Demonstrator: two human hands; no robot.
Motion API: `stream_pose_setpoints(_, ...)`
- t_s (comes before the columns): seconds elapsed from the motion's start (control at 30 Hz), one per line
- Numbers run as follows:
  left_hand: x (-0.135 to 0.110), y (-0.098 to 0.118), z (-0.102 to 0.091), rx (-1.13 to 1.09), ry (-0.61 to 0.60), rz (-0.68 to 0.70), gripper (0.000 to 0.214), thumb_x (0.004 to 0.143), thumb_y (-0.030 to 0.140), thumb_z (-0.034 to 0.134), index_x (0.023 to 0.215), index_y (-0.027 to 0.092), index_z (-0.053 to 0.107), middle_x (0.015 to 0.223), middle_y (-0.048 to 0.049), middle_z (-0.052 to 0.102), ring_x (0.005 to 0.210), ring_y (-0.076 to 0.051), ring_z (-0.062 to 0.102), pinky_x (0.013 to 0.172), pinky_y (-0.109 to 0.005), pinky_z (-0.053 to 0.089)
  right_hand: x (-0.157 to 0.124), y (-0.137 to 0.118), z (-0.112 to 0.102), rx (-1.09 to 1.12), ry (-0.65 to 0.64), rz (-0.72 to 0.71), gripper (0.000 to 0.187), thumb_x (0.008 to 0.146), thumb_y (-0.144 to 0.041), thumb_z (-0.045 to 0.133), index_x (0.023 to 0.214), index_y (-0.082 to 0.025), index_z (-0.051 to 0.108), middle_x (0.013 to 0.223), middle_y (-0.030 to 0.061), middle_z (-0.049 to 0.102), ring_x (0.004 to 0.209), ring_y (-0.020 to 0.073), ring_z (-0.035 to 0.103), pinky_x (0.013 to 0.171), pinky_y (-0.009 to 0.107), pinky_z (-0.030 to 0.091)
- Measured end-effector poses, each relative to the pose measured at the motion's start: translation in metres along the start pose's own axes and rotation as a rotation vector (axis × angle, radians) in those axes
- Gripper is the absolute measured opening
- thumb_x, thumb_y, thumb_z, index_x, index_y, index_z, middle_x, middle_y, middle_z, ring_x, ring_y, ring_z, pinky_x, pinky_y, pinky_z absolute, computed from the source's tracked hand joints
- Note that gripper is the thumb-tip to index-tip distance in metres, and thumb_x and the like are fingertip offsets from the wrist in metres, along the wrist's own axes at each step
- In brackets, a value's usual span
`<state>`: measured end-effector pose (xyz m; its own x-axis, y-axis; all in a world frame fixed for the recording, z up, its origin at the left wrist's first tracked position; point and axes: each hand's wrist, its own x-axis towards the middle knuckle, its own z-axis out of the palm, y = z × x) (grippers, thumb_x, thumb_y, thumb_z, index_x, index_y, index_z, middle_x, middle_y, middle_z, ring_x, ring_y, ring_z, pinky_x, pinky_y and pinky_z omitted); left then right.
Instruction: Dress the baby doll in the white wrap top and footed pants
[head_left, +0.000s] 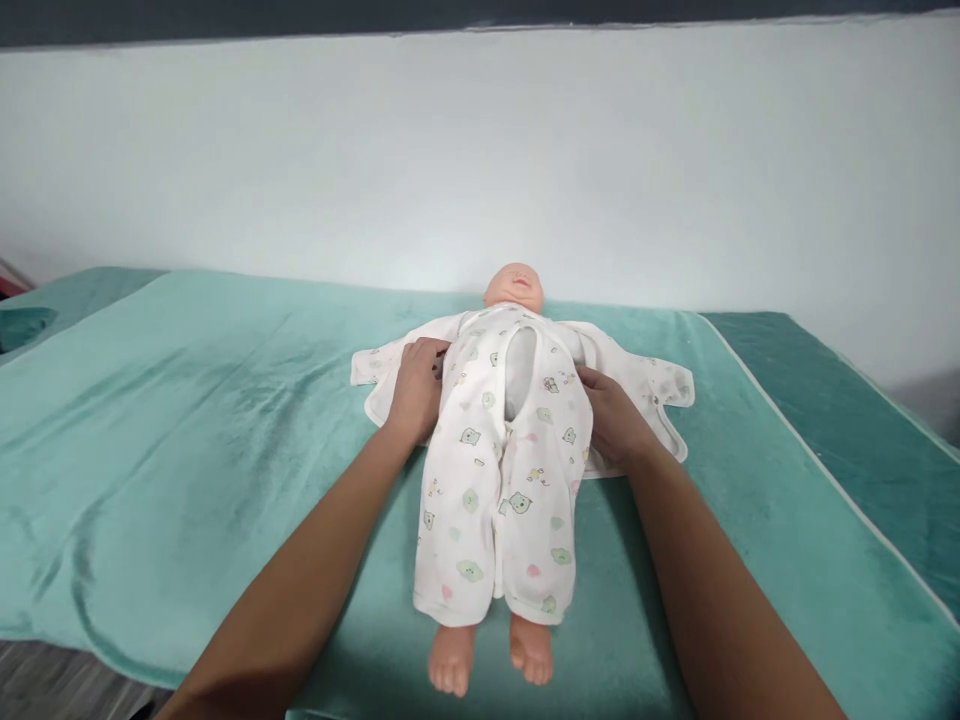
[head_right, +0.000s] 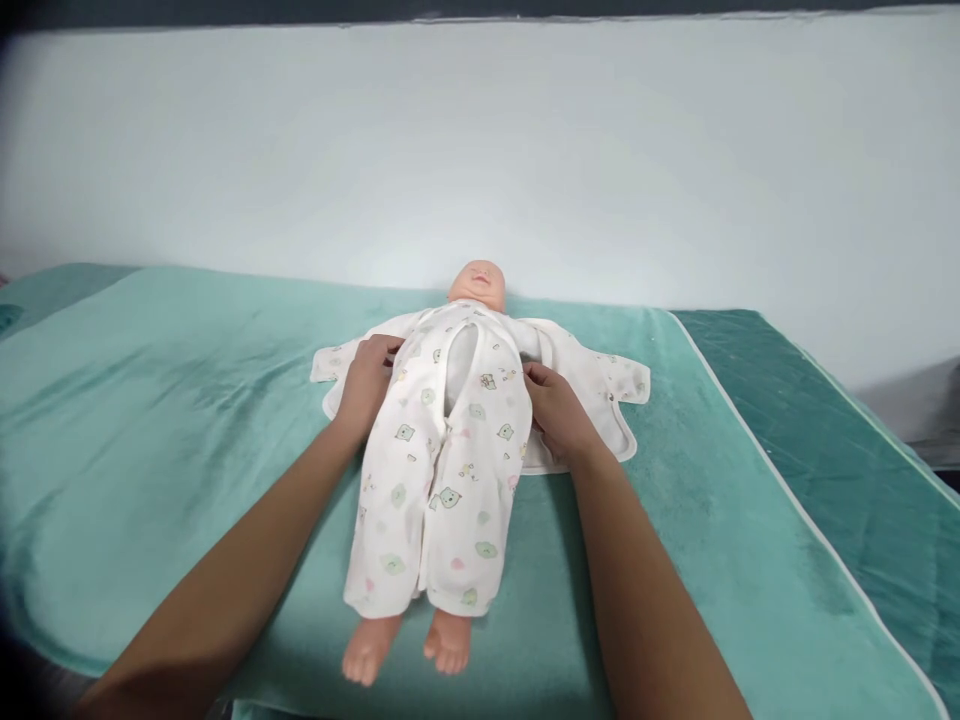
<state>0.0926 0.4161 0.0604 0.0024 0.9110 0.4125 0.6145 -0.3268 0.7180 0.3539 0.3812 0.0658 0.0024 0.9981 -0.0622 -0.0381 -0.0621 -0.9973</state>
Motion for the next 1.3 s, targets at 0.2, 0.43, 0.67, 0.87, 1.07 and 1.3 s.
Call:
stream_pose_setpoints(0.2,-0.009,0.019,-0.004,-0.294,-0.09,-0.283,0.015,0.082,0.034,0.065,0.088,0.024,0.057,0.092,-0.0017,0.071,0.088,-0.023,0.062,0.078,-0.036,0.052,-0.001,-0.007,0.003,0.123,0.012,0.062,0.035,0.061,-0.045,0.089,0.08,-0.023,0.069,0.064,0.0,0.066,0.059,0.0182,0.06,0.052,0.032,0.047)
stream_pose_setpoints(0.43,-0.013,0.027,-0.008,-0.643,-0.336,-0.502,0.035,0.075,0.04,0.076,0.106,0.024,0.071,0.101,-0.0078,0.077,0.101,-0.033,0.069,0.084,-0.045,0.057,-0.004,-0.016,0.007,0.176,0.146,-0.007,0.037,0.058,-0.037,0.091,0.074,-0.023,0.061,0.064,-0.0051,0.06,0.054,0.0105,0.049,0.049,0.025,0.039)
stream_pose_setpoints(0.67,-0.016,0.022,-0.01,-0.79,-0.409,-0.59,0.036,0.083,0.043,0.07,0.116,0.027,0.07,0.1,-0.0064,0.078,0.097,-0.029,0.072,0.081,-0.044,0.062,-0.004,-0.013,0.005,0.122,0.078,-0.007,0.031,0.062,-0.042,0.089,0.071,-0.021,0.068,0.067,-0.0019,0.064,0.059,0.0124,0.052,0.053,0.026,0.041)
stream_pose_setpoints(0.87,-0.015,0.026,-0.014,-0.839,-0.454,-0.592,0.031,0.087,0.042,0.065,0.113,0.025,0.072,0.1,-0.0069,0.078,0.097,-0.028,0.073,0.084,-0.044,0.062,-0.005,-0.016,0.005,0.207,0.05,-0.013,0.034,0.062,-0.037,0.09,0.087,-0.023,0.072,0.082,-0.0001,0.073,0.067,0.0143,0.062,0.062,0.028,0.05)
stream_pose_setpoints(1.07,-0.014,0.027,-0.014,-0.928,-0.416,-0.666,0.031,0.085,0.033,0.069,0.114,0.021,0.071,0.105,-0.0076,0.078,0.096,-0.027,0.073,0.08,-0.039,0.062,-0.004,-0.013,0.003,0.238,-0.018,0.099,0.029,0.068,-0.036,0.087,0.09,-0.023,0.072,0.084,0.0018,0.075,0.07,0.0167,0.065,0.066,0.03,0.052)
stream_pose_setpoints(1.3,-0.014,0.027,-0.015,-0.915,-0.416,-0.695,0.032,0.083,0.033,0.075,0.113,0.023,0.072,0.101,-0.006,0.079,0.093,-0.025,0.074,0.072,-0.03,0.061,-0.002,-0.012,0.003,0.269,0.03,0.102,0.017,0.074,-0.036,0.081,0.081,-0.023,0.072,0.08,0.0002,0.074,0.073,0.0178,0.066,0.065,0.029,0.051)
